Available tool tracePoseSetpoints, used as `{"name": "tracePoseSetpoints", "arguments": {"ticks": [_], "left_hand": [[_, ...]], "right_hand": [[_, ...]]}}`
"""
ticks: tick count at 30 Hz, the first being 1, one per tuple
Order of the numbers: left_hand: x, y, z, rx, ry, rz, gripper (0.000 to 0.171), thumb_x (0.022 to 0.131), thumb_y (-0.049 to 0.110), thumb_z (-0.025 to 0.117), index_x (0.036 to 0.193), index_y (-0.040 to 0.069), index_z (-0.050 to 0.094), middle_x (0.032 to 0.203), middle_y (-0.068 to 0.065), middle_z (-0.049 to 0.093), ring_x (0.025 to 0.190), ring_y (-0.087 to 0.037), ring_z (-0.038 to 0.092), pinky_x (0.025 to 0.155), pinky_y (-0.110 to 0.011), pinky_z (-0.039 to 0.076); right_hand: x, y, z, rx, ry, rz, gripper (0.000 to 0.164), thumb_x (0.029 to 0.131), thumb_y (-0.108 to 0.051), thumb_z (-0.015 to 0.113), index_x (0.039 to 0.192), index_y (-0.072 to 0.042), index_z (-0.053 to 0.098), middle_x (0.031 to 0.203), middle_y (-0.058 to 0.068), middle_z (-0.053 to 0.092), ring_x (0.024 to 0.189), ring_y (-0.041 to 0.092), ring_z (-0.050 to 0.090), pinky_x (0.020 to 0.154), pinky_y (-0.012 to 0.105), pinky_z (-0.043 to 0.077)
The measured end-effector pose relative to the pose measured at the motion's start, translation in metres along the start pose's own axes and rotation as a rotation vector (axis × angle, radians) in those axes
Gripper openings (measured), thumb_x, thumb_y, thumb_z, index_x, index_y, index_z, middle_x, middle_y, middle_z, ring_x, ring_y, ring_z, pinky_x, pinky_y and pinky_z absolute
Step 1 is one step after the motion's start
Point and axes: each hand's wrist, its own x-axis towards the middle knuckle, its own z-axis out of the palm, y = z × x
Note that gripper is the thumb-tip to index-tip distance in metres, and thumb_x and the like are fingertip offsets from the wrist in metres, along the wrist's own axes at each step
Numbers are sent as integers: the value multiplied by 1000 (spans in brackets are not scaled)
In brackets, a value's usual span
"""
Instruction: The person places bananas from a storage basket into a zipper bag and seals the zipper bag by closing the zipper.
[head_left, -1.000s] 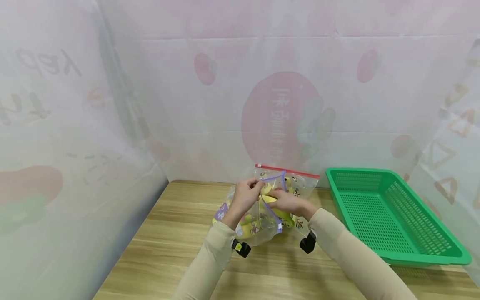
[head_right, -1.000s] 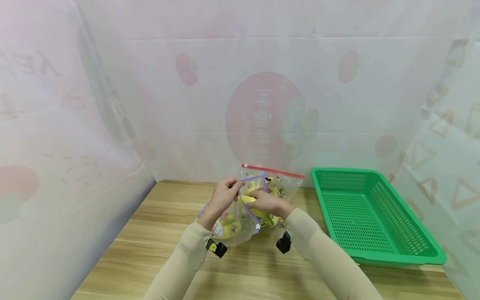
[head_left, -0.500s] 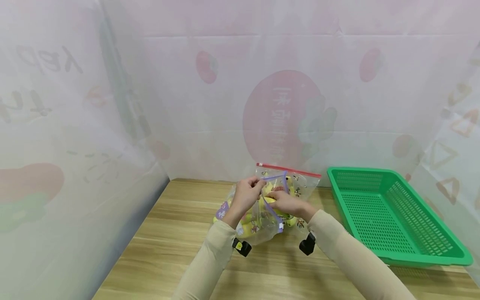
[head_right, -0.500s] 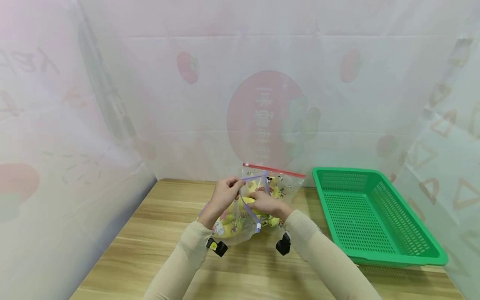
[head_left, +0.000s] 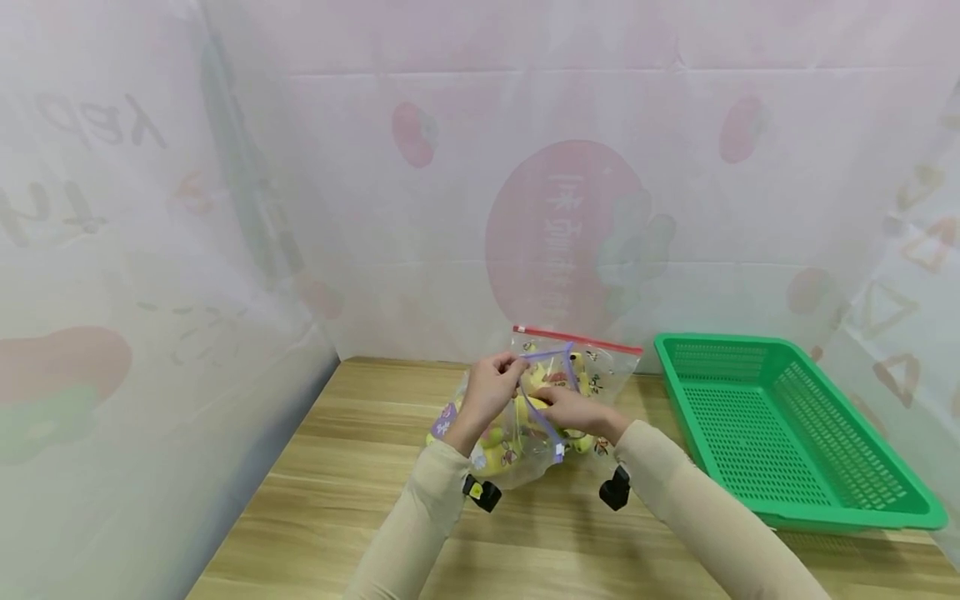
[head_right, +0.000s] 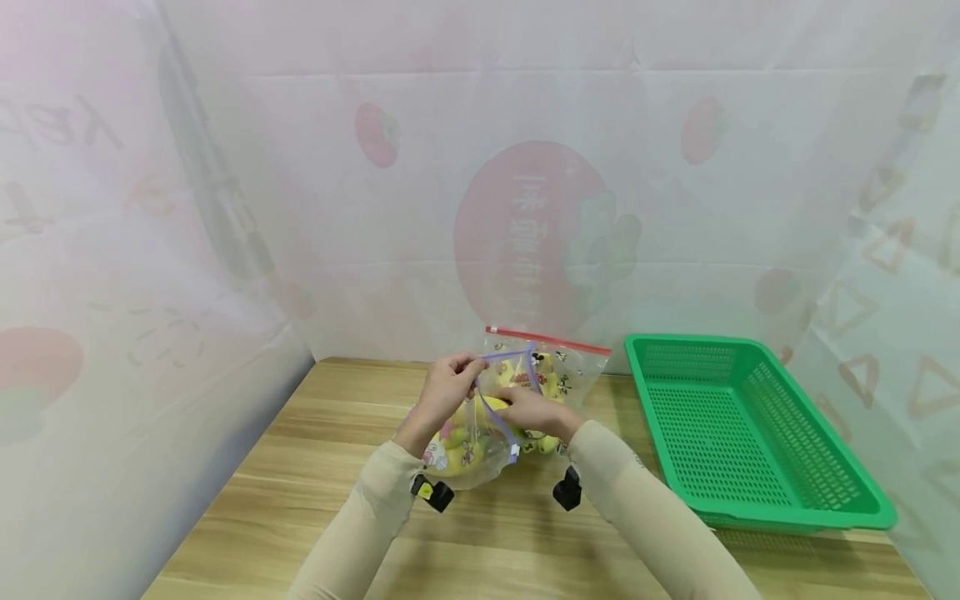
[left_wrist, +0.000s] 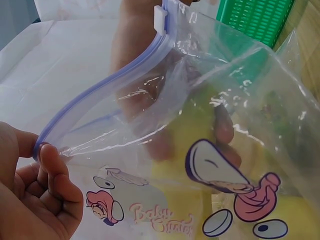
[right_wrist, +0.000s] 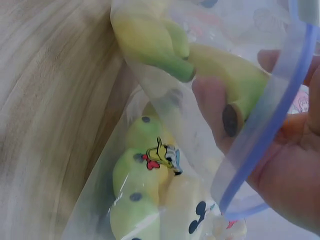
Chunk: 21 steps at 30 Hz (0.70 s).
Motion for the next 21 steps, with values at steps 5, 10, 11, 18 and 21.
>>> {"name": "tracePoseSetpoints", "arguments": {"ticks": [5,10,11,18,21], "left_hand": [[1,-1,-2,-7,9,2,21,95,24,55,86,13,71,63,-2,55,53,-12,51,47,-23,40],[1,-1,-3,-7,9,8,21,94,25,55,86,14,71,64,-4,55,53,-12,51,47,-23,39],[1,-1,-3,-7,8,9,21,94,25,55,86,14,71,63,-4,55,53,-13,51,47,-23,39],[1,0,-3,-1,20,7,20,94,24,56,85,13,71,63,-1,53,53,-12,51,47,-22,39],[1,0,-4,-3,25,10,21,94,23,56,85,13,71,63,-1,54,53,-12,51,47,-22,40]], "right_hand": [[-1,4,-2,50,-17,-27,26,94,-9,52,118,0,56,109,12,57,93,21,54,77,35,45],[-1,8,0,124,-56,-24,32,96,-9,51,127,1,51,107,14,57,85,20,55,66,32,46],[-1,8,0,140,-56,-17,36,96,-9,52,131,1,48,109,14,58,85,20,56,66,32,47],[1,7,6,72,19,32,44,94,-11,56,134,3,44,119,17,58,105,27,57,75,36,50],[2,7,8,23,22,20,36,95,-11,54,129,0,50,117,14,59,108,26,55,80,39,48]]}}
